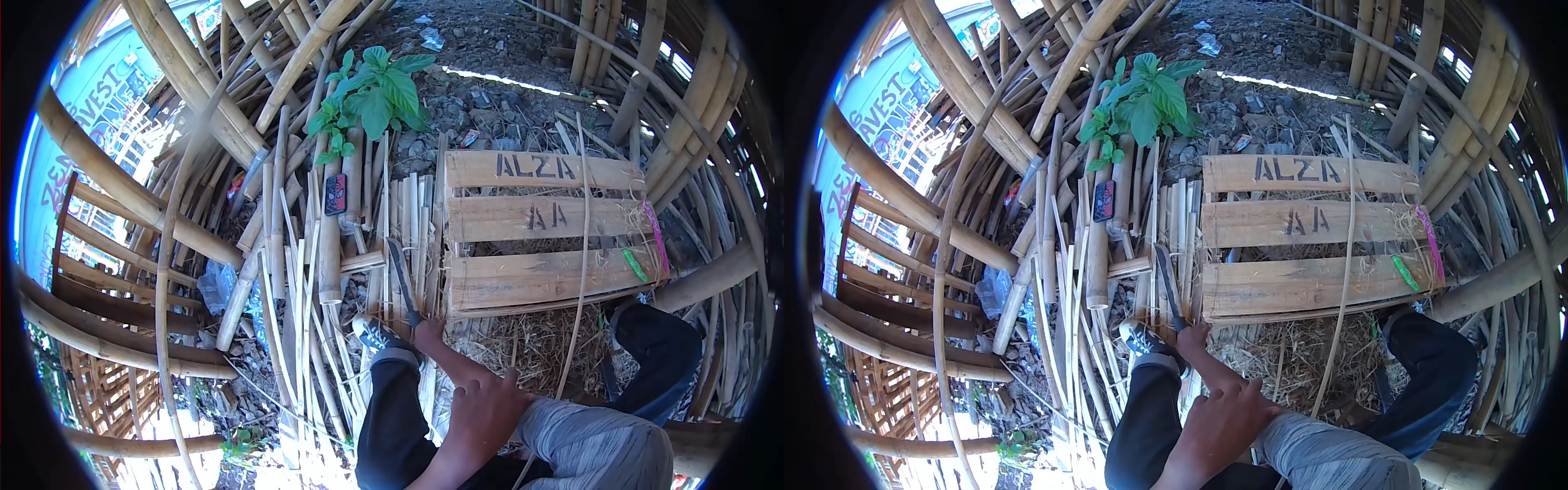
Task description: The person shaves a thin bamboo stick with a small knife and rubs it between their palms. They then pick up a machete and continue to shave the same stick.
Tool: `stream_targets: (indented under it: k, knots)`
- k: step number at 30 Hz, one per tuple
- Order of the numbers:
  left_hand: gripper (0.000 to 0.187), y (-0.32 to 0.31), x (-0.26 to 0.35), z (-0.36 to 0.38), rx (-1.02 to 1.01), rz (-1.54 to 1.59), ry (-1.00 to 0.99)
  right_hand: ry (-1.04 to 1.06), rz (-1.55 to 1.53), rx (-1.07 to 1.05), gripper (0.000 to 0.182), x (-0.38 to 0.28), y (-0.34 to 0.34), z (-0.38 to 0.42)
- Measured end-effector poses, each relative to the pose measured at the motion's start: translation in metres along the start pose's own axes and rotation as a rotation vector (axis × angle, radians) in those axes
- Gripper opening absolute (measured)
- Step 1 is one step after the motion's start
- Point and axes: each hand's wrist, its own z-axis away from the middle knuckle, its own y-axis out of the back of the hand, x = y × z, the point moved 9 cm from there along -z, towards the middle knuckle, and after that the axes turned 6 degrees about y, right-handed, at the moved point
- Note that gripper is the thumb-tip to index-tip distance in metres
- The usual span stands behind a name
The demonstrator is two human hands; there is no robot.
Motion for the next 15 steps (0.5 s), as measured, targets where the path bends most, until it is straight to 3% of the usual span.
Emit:
stream_targets:
  k: [3, 7, 9, 10, 12, 15]
  knots:
    - [0.038, -0.002, -0.008, -0.001, -0.082, 0.011, 0.088, -0.005, -0.013, 0.026, 0.047, 0.001, 0.002, 0.002]
    - [0.042, -0.006, -0.016, -0.001, -0.044, -0.12, 0.052, -0.007, -0.027, 0.066, 0.048, -0.001, 0.01, 0.0]
    - [0.04, -0.012, -0.021, -0.003, -0.064, -0.143, 0.025, -0.095, -0.322, -0.096, 0.054, 0.0, -0.005, -0.002]
    - [0.04, -0.012, -0.024, -0.003, -0.06, -0.147, 0.033, -0.086, -0.323, -0.094, 0.054, -0.001, 0.002, -0.002]
    - [0.038, -0.006, -0.038, -0.006, -0.041, 0.048, 0.156, -0.054, -0.718, -0.216, 0.055, -0.01, 0.007, -0.004]
    - [0.038, -0.01, -0.055, -0.009, -0.081, 0.072, 0.206, -0.073, -0.84, -0.163, 0.054, -0.016, 0.062, 0.017]
